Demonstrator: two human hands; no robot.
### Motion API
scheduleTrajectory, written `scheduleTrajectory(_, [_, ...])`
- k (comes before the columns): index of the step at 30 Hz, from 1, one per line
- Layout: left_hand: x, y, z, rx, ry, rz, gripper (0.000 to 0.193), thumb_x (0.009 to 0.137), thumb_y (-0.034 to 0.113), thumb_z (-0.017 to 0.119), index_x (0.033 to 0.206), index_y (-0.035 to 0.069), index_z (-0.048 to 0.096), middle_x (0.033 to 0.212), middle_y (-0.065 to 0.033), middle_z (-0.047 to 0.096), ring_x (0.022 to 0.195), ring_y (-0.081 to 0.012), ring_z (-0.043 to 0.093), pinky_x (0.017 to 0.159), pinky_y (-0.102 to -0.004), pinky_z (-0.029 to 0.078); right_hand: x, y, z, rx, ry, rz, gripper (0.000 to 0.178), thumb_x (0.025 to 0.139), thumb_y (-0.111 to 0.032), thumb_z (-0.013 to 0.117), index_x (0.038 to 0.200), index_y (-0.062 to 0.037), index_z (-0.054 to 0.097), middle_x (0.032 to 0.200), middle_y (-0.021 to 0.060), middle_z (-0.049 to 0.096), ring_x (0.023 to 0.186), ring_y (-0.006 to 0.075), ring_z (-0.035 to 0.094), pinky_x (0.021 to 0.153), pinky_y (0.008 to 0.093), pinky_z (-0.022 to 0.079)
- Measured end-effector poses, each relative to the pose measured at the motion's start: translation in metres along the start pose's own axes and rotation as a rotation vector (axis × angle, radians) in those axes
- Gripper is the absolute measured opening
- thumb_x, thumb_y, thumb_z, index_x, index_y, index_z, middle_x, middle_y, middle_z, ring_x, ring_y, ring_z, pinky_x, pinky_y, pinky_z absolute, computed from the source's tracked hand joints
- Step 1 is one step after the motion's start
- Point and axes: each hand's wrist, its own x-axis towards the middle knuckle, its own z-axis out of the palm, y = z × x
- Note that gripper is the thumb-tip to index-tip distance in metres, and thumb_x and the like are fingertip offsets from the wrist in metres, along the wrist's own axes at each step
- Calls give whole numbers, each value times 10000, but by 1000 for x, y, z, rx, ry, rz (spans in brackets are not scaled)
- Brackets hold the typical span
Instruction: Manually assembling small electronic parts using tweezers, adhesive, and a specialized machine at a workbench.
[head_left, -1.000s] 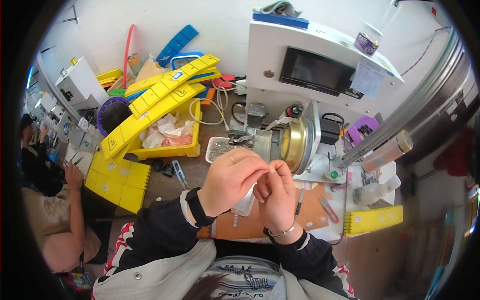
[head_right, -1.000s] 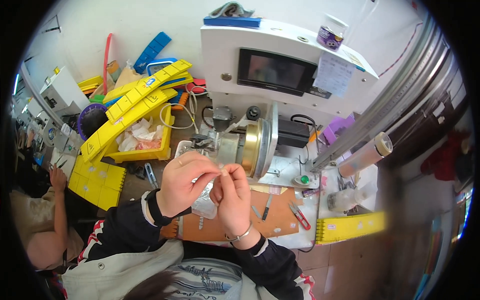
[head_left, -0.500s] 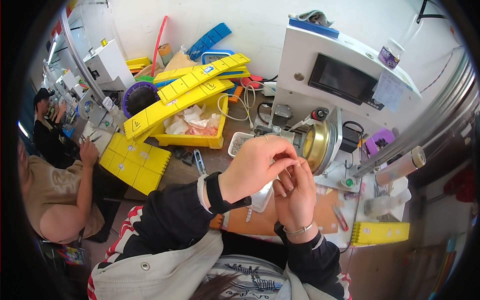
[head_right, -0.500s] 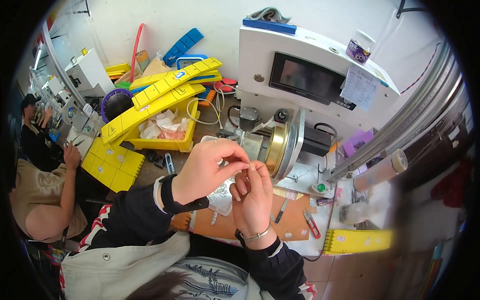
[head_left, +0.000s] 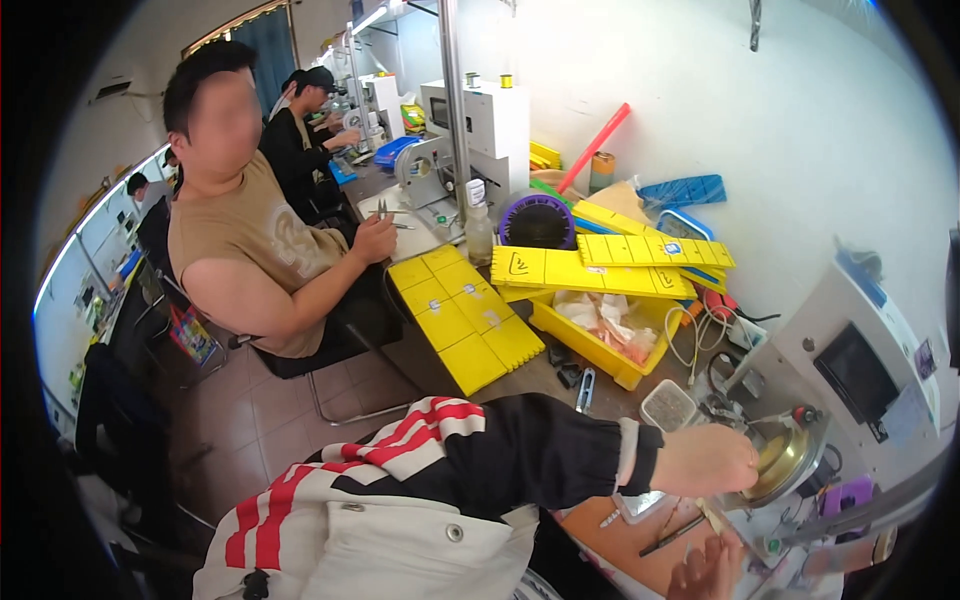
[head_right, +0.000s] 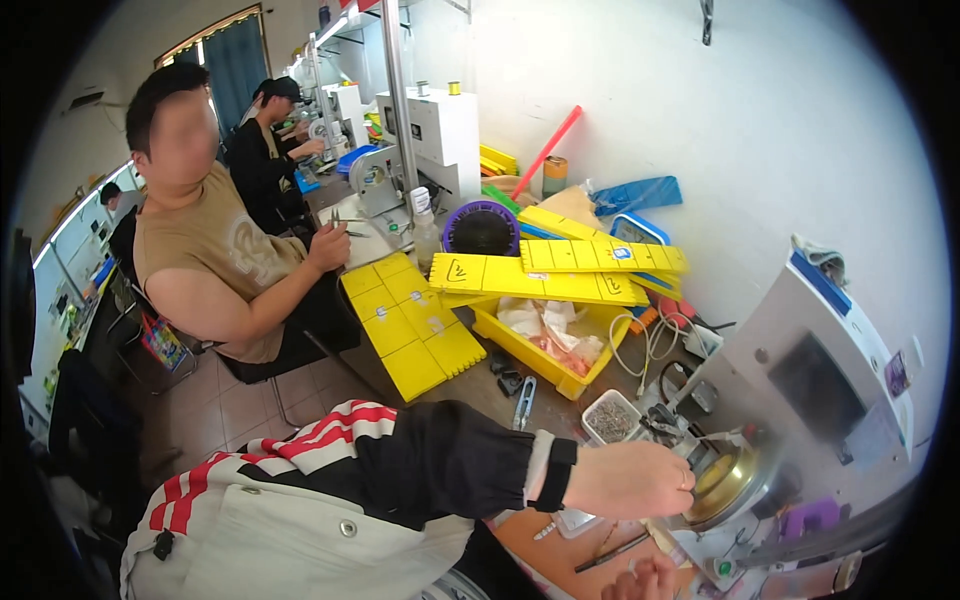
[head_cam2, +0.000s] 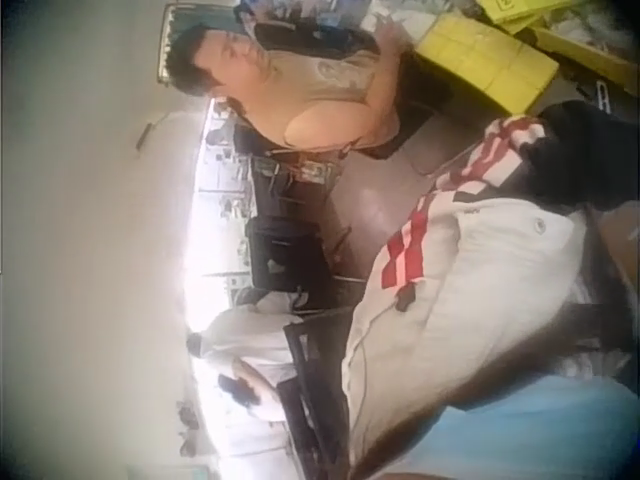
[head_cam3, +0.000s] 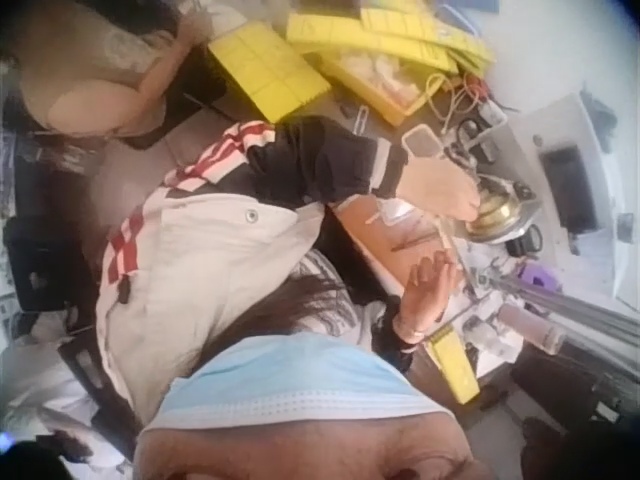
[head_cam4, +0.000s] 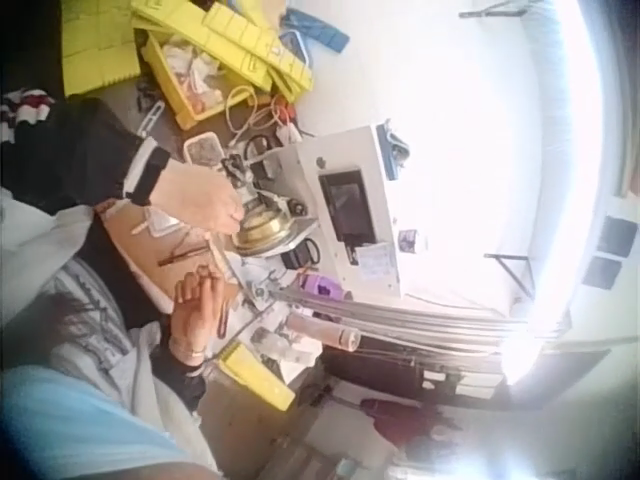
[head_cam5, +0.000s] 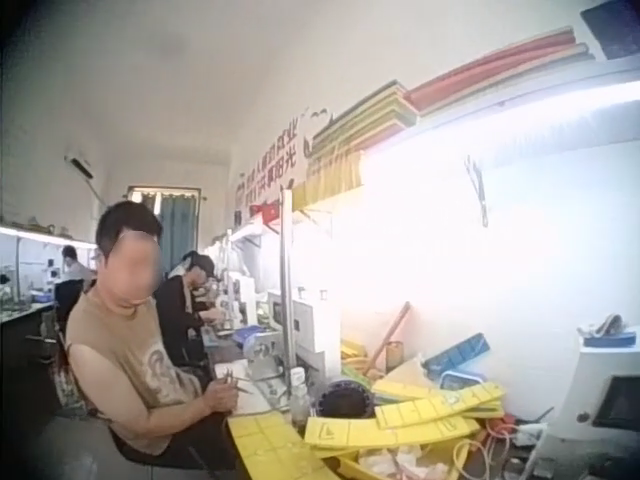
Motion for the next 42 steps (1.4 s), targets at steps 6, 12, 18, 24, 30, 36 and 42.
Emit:
scheduleTrajectory(6, [19,-5,3,25,-197,-2,131,756,128,594,741,0,617,765,-150,626,766,-349,658,644,-423,538,-34,-21,-57,-84,-140,-239,246,1015,-135,539,1240,-35,536,929,30,573,657,112,447,606,239,368])
scheduleTrajectory(12, [4,-10,26,-15,-149,-93,121,762,124,597,744,6,618,763,-139,624,764,-330,653,666,-402,542,-54,-24,-84,-118,8,-378,197,1024,-201,543,1132,-48,602,937,33,609,650,106,448,579,242,368])
scheduleTrajectory(18, [-11,4,7,-4,-24,-80,132,755,129,595,845,39,565,855,-90,570,851,-259,612,723,-354,530,-72,-36,-94,-172,278,-408,199,1023,-199,538,1133,-45,602,912,32,604,667,106,470,577,238,388])
scheduleTrajectory(24, [-20,-9,15,-152,88,-115,174,749,92,656,914,38,645,919,-102,643,879,-280,632,767,-374,531,-82,-58,-97,-281,172,-446,203,1008,-154,562,1168,-28,559,977,44,561,723,130,468,668,252,401])
scheduleTrajectory(30, [-28,-7,25,-226,258,-164,195,690,-64,733,845,18,649,814,-114,644,757,-305,631,668,-371,512,-92,-102,-80,-572,490,-806,143,987,-124,513,1034,12,520,758,51,540,593,94,454,568,225,376])
scheduleTrajectory(36, [-30,-1,20,-313,338,-212,196,708,-122,690,842,2,620,802,-126,635,735,-300,627,666,-356,498,-51,-167,-85,-1154,936,-1179,206,974,-112,565,1153,-14,589,786,2,540,573,46,435,515,181,338])
scheduleTrajectory(42, [-34,-5,28,-366,349,-217,198,722,-134,670,855,-2,607,793,-128,632,740,-298,628,677,-346,494,-24,-187,-138,-830,900,-1111,238,972,-139,593,1175,-17,610,784,-27,546,564,12,426,483,175,330])
